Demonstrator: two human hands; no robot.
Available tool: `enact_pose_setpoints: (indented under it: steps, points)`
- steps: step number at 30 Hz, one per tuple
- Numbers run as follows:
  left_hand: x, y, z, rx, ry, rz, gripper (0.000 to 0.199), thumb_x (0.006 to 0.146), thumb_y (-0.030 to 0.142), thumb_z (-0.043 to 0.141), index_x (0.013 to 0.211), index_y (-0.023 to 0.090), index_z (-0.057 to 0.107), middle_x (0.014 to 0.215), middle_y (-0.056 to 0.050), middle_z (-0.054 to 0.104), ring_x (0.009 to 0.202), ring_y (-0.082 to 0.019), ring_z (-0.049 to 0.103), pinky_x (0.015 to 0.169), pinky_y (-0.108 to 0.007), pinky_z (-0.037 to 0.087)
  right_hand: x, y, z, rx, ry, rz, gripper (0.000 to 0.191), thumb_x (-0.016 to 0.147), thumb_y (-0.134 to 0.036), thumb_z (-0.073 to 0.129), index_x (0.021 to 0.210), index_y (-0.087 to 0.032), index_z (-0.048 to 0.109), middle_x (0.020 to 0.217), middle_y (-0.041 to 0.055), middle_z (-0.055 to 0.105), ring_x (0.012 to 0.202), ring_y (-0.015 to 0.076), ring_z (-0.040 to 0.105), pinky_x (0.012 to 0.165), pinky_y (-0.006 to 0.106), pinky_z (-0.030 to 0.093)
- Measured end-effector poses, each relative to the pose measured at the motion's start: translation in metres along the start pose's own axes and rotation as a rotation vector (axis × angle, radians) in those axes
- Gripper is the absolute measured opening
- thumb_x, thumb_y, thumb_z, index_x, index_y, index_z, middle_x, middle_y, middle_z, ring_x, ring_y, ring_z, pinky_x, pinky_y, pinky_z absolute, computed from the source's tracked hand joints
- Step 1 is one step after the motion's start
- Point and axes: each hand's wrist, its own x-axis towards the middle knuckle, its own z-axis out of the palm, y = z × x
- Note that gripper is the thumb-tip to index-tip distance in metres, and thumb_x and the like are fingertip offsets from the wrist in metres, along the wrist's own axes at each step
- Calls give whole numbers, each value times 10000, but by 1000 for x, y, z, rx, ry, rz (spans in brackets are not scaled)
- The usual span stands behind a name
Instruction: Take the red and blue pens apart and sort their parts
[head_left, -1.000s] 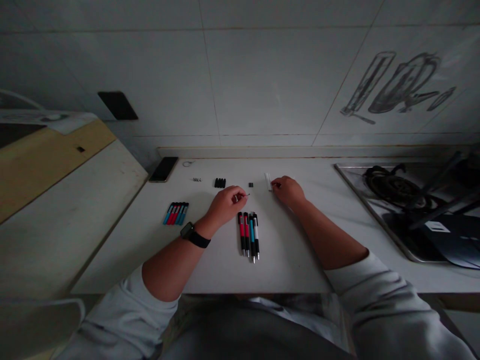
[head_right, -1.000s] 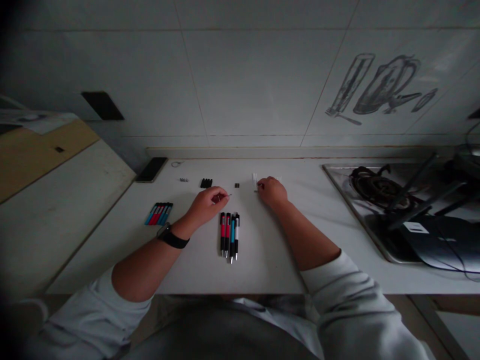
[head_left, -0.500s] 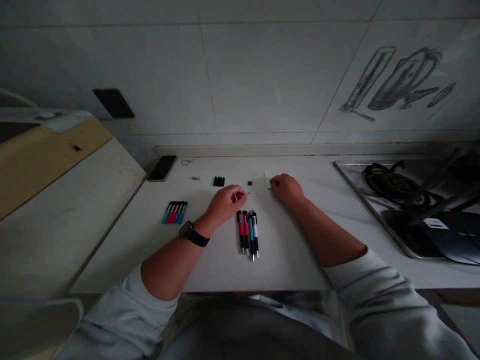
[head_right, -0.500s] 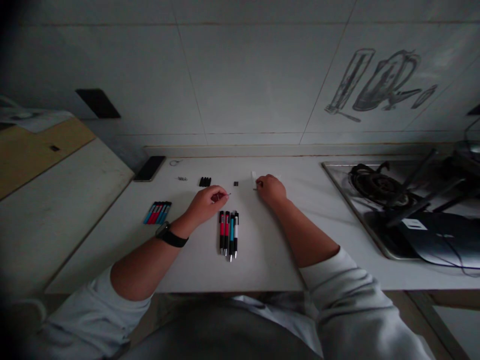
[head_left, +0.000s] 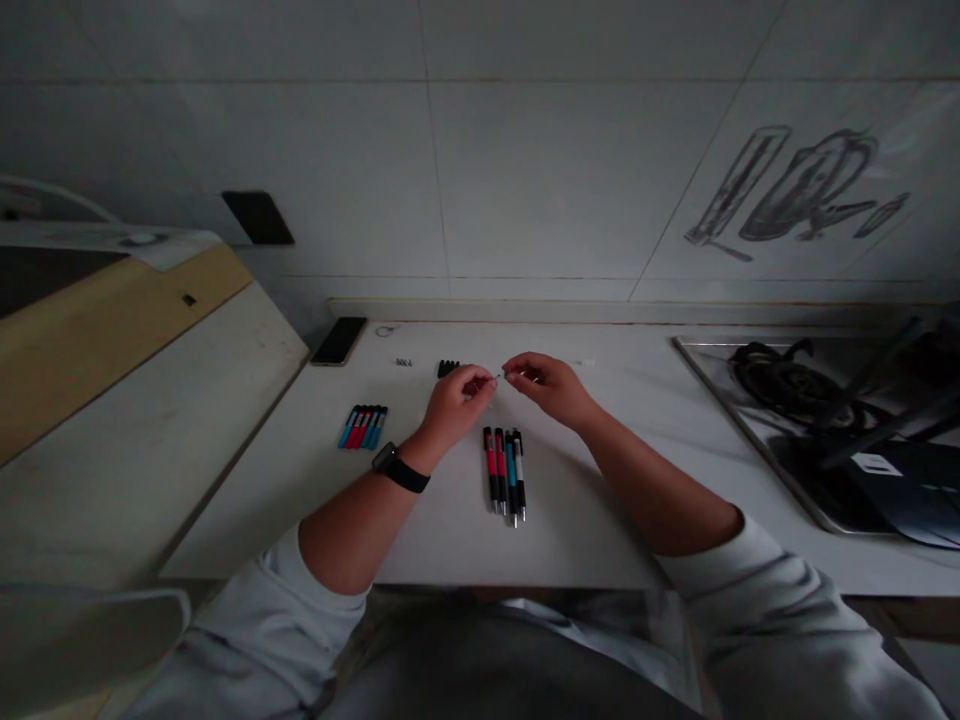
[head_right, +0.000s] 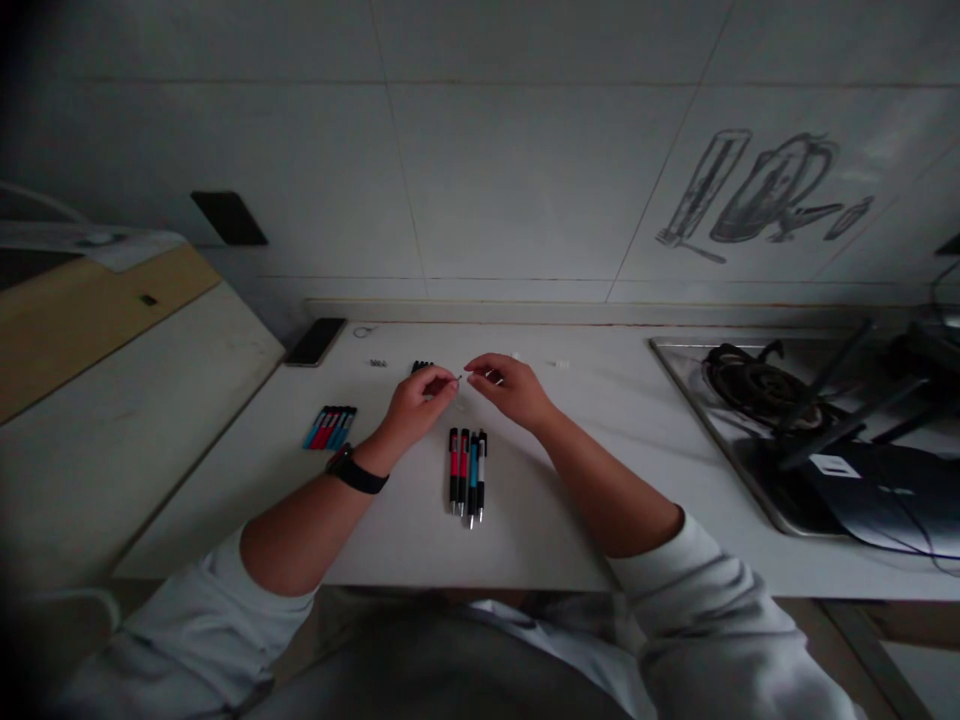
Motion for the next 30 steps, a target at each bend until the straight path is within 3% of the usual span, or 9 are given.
enact_pose_setpoints:
  steps: [7, 12, 14, 18, 22, 25, 30]
  points:
    - [3, 9, -6, -50, 87, 46, 86, 971, 272, 638, 948, 197, 673, 942, -43, 715, 874, -160, 675, 814, -294, 559, 21, -9, 20, 131, -19, 1, 285, 886, -475, 655, 961, -203, 700, 866, 27, 699, 720, 134, 570, 672, 260, 460]
    - [5, 2, -6, -44, 103, 1, 94, 969, 287, 655, 986, 203, 692, 981, -50, 732, 898, -164, 682, 836, -302, 556, 44, 1, 9, 127, -71, 4, 271, 890, -467, 643, 944, -205, 686, 800, 10, 669, 704, 139, 581, 668, 259, 470]
    - [5, -2, -6, -44, 103, -17, 104, 968, 297, 661, 991, 203, 698, 975, -49, 738, 902, -167, 685, 839, -305, 557, 57, 9, -5, 37, -70, 23, 248, 900, -433, 641, 963, -202, 707, 818, 21, 696, 713, 146, 604, 671, 259, 477]
    - [5, -7, -7, -33, 110, -34, 114, 968, 305, 666, 983, 200, 709, 944, -43, 740, 877, -162, 679, 826, -302, 548, 76, 31, -26, -352, -98, 109, 134, 889, -289, 670, 911, -202, 770, 881, 49, 768, 793, 173, 670, 765, 281, 499]
    - [5, -6, -8, -22, 110, -48, 110, 966, 294, 667, 980, 194, 711, 941, -41, 739, 863, -156, 674, 816, -295, 544, 77, 53, -22, -621, -226, 189, 120, 871, -214, 698, 892, -219, 816, 960, 62, 797, 897, 204, 715, 842, 300, 511]
    - [5, -7, -8, -15, 102, -67, 110, 968, 294, 665, 985, 194, 707, 952, -44, 740, 882, -160, 681, 825, -297, 546, 74, 61, -12, -681, -261, 242, 137, 880, -210, 702, 913, -222, 835, 918, 70, 799, 863, 212, 733, 828, 303, 526]
    - [5, -8, -7, -17, 101, -78, 124, 965, 310, 669, 985, 193, 707, 947, -45, 737, 879, -163, 678, 821, -294, 541, 71, 61, -6, -613, -293, 343, 168, 908, -243, 692, 981, -212, 840, 753, 50, 768, 631, 170, 699, 717, 284, 533]
